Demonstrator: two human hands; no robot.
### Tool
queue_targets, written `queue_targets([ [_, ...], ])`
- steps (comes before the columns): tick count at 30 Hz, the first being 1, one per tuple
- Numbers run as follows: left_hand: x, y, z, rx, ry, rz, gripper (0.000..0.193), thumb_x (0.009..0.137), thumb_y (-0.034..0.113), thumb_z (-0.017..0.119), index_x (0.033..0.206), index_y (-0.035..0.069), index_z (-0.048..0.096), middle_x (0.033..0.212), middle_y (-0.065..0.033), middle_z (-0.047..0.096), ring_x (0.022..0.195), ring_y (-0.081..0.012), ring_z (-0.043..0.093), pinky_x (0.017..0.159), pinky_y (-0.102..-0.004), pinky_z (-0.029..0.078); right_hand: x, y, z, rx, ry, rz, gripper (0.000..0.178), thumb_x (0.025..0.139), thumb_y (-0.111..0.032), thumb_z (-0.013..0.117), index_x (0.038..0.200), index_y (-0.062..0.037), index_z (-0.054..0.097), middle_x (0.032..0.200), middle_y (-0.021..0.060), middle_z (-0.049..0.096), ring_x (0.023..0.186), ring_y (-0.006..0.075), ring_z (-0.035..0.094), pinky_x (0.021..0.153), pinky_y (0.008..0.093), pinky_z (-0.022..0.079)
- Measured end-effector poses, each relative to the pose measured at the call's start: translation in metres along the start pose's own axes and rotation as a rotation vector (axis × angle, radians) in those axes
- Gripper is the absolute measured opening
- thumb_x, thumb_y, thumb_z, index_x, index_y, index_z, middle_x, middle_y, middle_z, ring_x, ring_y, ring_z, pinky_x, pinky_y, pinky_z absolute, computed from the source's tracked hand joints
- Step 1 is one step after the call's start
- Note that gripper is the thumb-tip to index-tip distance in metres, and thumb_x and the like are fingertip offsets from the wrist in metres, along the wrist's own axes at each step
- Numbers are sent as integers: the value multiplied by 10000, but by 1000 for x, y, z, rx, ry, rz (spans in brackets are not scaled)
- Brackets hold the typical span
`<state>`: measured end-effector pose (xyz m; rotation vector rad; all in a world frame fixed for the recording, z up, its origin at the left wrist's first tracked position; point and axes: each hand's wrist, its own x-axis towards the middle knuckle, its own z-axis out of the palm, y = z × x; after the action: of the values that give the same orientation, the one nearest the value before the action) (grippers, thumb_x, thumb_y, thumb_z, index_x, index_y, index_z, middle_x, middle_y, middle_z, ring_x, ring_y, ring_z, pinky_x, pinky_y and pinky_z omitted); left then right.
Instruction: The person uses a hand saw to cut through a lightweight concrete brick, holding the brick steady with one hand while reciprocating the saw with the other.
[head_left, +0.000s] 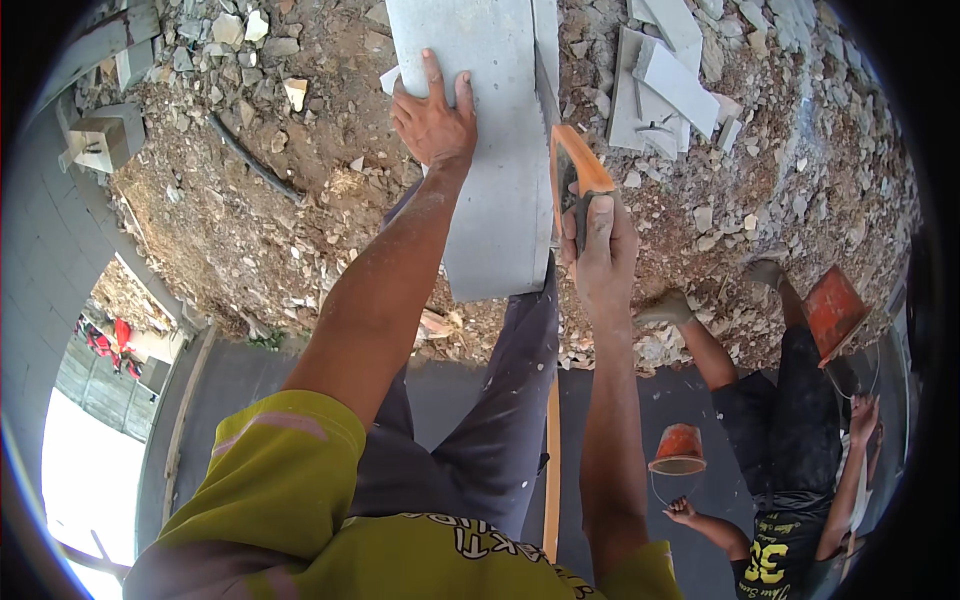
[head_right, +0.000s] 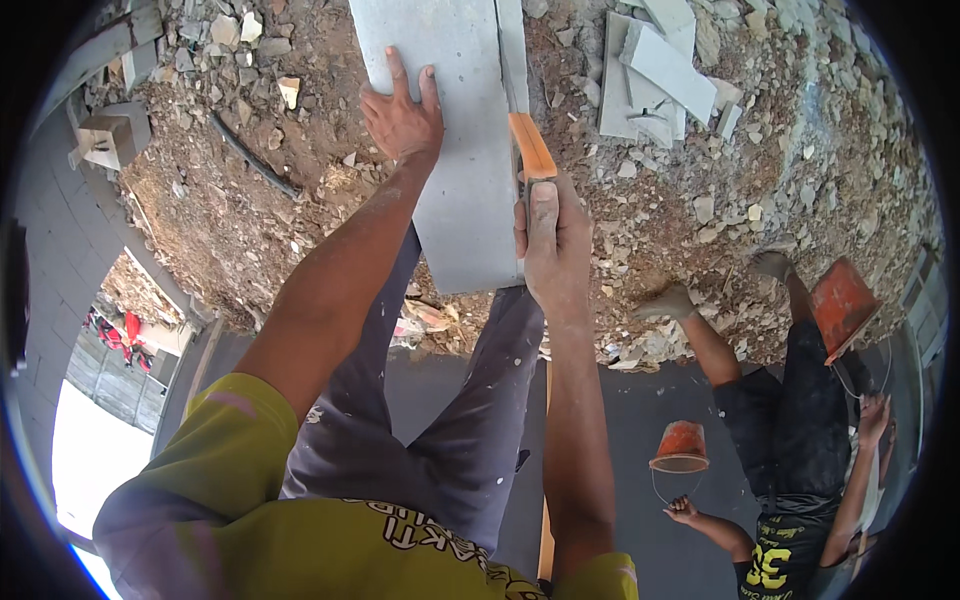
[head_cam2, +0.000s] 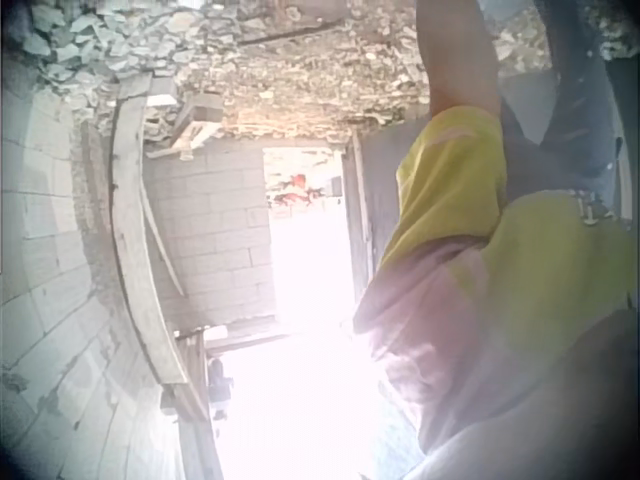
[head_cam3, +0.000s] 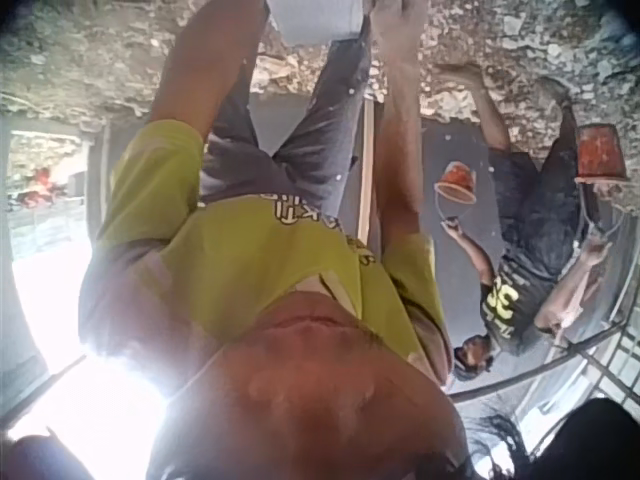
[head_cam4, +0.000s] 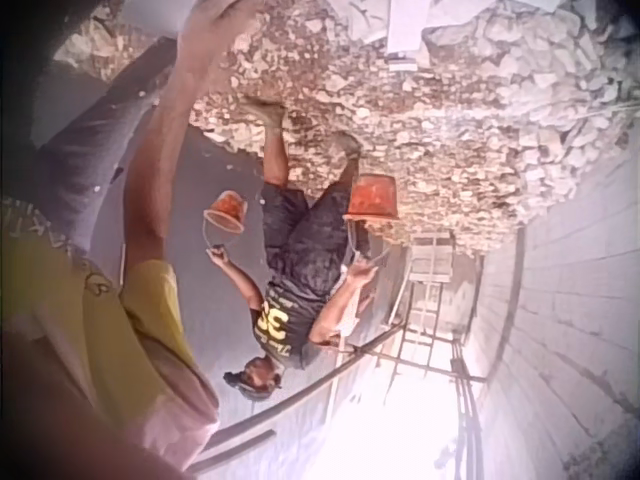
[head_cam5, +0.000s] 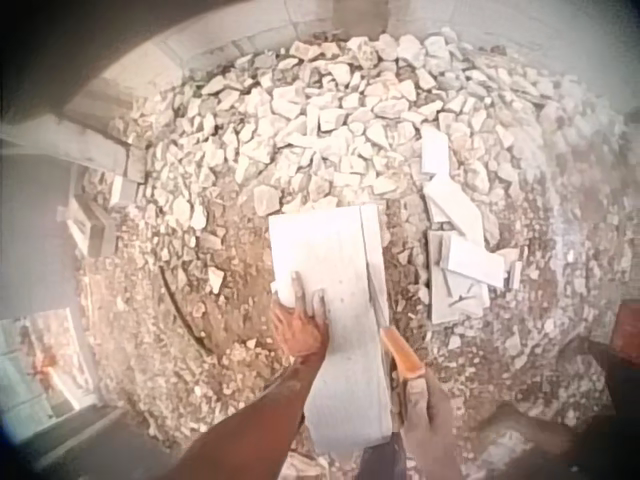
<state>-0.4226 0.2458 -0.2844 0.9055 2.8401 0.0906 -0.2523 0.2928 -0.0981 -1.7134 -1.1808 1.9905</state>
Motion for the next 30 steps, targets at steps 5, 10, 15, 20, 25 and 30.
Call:
queue_targets([
  [5, 0, 1, -2, -8, -30, -20, 626, 959, 614, 413, 1512, 352, 284, 1287, -243, 390, 1168, -377, 420, 987, -463, 355, 1, -4, -3, -8, -2, 9, 434, 1050, -400, 392, 1115, -6, 564, 636, -13, 485, 496, 51, 419, 448, 234, 351],
  [10, 10, -6, -10, -54, -21, 4, 659, 935, 602, 482, 1512, 352, 286, 1296, -245, 374, 1173, -380, 405, 1011, -507, 312, 3, -6, -3, 4, -33, 39, 477, 1045, -443, 370, 1102, -13, 568, 641, 11, 501, 530, 68, 449, 483, 244, 382],
  [15, 62, -8, -45, 65, -70, 436, 946, 771, 650, 680, 1534, 344, 213, 1496, -274, 196, 1406, -438, 188, 1122, -610, 164, 1, -8, -2, -31, -9, 106, 483, 1034, -477, 386, 1012, -23, 550, 638, 12, 489, 536, 66, 455, 486, 243, 381],
  [20, 120, 8, -69, 222, -347, 625, 1191, 637, 649, 789, 1552, 321, 102, 1568, -285, -24, 1447, -488, -47, 1089, -716, 173, 6, -14, 5, -25, -23, 147, 485, 1031, -494, 379, 948, -37, 518, 617, 1, 454, 530, 67, 451, 484, 241, 371],
  [25, 119, 38, -61, 352, -565, 579, 1344, 557, 587, 870, 1552, 320, 6, 1556, -300, -129, 1395, -552, -179, 996, -742, 341, -27, -22, -5, -130, 17, 179, 457, 1035, -454, 398, 985, -15, 514, 611, -8, 422, 535, 68, 416, 482, 256, 357],
  [30, 129, 29, -68, 312, -585, 568, 1417, 531, 569, 889, 1549, 265, -48, 1520, -347, -181, 1329, -623, -231, 981, -704, 396, -132, -63, -15, -111, 37, 160, 380, 1036, -368, 418, 1031, -2, 523, 615, 51, 490, 519, 146, 466, 504, 305, 387],
])
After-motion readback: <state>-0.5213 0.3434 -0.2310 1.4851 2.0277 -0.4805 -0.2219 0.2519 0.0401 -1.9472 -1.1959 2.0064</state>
